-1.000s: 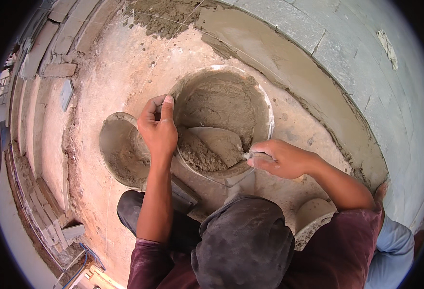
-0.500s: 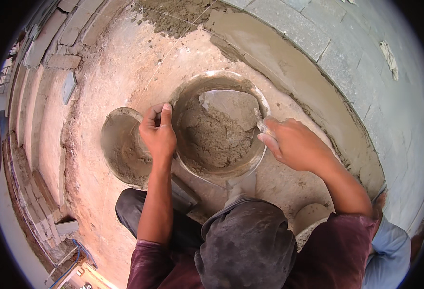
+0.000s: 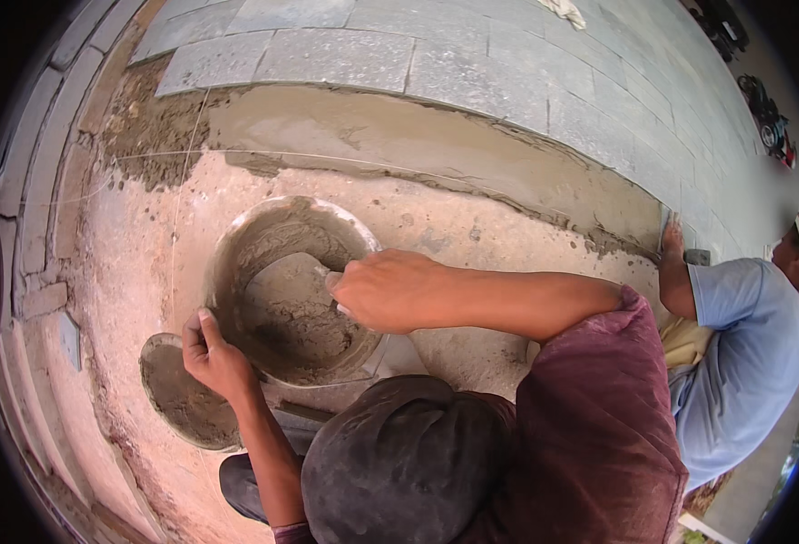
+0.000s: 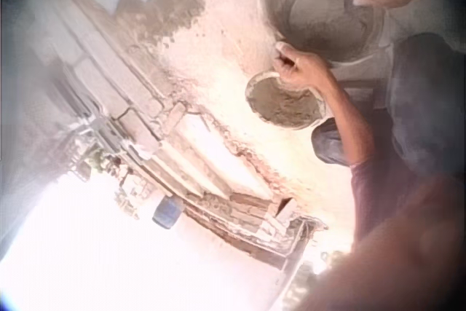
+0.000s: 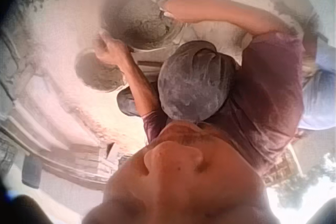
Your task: The person uses a trowel to apply mortar onto a surface, smoothing it out and spreading it along an edge while working near a stack of tiles.
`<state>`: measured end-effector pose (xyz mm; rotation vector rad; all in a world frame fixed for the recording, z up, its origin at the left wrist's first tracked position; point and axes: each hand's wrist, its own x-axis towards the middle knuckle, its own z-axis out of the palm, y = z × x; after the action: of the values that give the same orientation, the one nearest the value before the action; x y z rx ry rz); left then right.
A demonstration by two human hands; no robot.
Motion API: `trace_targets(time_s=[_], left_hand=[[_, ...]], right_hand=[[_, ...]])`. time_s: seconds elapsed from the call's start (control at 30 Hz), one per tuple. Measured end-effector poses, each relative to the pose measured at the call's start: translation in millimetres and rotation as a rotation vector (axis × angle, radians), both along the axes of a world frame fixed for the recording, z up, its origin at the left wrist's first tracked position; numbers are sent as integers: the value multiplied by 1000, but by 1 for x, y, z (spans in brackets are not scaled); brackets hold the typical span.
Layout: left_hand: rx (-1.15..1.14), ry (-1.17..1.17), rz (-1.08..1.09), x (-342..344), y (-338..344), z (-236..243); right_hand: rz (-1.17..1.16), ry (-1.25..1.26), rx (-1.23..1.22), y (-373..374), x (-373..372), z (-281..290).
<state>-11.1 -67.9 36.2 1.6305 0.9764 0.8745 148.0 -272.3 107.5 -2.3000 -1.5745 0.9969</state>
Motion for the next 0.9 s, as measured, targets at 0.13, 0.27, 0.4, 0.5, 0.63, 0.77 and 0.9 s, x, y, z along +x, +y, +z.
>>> trace_targets(time_s=[0.13, 0.27, 0.4, 0.5, 0.63, 0.77, 0.9], left_hand=[[4, 88, 76, 1, -4, 15], [116, 159, 32, 9, -24, 16], [182, 148, 18, 8, -22, 17], [212, 156, 4, 11, -23, 20], [207, 162, -13, 16, -26, 25], [199, 178, -15, 14, -13, 20], [129, 180, 30, 10, 3, 12]], right_hand=[[96, -106, 222, -5, -17, -12], [-32, 27, 214, -26, -35, -30], [-31, 327, 59, -27, -32, -24], [-119, 492, 65, -31, -33, -31], [-149, 583, 226, -48, -32, -37], [-159, 703, 255, -56, -30, -61], [-204, 756, 341, -60, -26, -70]])
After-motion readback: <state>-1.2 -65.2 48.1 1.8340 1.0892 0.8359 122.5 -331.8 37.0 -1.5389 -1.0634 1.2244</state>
